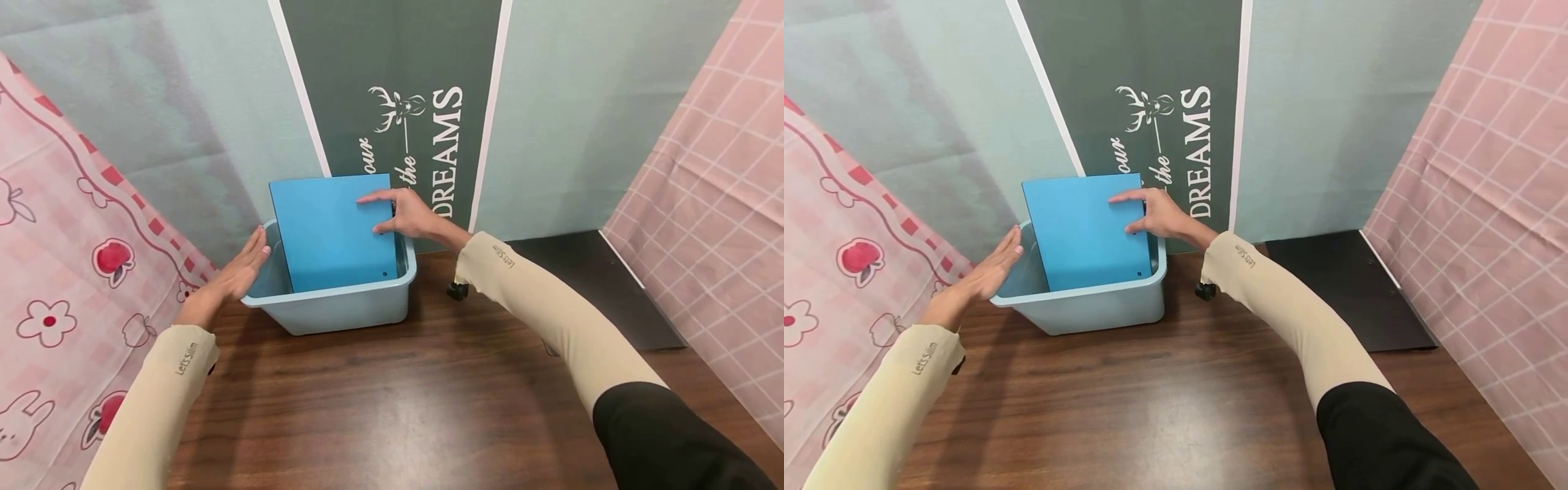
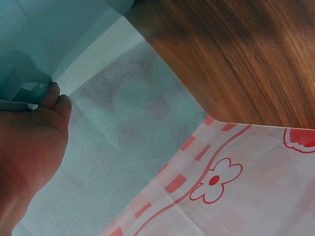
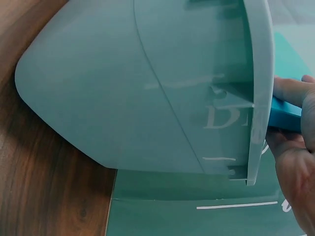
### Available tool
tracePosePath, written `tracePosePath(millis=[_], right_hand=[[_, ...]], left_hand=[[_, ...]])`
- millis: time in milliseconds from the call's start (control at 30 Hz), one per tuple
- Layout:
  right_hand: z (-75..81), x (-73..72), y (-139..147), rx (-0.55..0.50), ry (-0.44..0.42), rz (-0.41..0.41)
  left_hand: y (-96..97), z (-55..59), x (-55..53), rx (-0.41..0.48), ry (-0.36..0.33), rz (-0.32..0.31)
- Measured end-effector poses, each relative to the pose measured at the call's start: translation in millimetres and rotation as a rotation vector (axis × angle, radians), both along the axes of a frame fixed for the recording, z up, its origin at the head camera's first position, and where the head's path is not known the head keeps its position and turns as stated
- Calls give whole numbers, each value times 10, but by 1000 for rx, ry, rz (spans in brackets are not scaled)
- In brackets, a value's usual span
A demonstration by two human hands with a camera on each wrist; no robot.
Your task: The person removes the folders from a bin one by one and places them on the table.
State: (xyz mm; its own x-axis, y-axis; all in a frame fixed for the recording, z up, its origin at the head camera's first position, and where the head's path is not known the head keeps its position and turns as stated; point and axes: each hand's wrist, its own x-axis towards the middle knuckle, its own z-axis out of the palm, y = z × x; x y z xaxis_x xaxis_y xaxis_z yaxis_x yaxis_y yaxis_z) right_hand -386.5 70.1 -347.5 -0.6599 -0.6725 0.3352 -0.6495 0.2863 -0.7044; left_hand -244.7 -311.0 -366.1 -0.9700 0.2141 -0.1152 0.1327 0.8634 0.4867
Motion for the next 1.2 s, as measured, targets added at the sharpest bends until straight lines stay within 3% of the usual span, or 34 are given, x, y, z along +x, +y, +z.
tracePosePath(millis=[633,933,1200], right_hand=[[36,64,92,-87,-79,-74],[176,53,177,-195,-103,-101],[365,76,243,-320,-155,-127]], left_hand=[[-13,63,4,1,-9,-31],[-53,92,6,-9,-34,-45],[-119,94,7,-12,-17,-73]])
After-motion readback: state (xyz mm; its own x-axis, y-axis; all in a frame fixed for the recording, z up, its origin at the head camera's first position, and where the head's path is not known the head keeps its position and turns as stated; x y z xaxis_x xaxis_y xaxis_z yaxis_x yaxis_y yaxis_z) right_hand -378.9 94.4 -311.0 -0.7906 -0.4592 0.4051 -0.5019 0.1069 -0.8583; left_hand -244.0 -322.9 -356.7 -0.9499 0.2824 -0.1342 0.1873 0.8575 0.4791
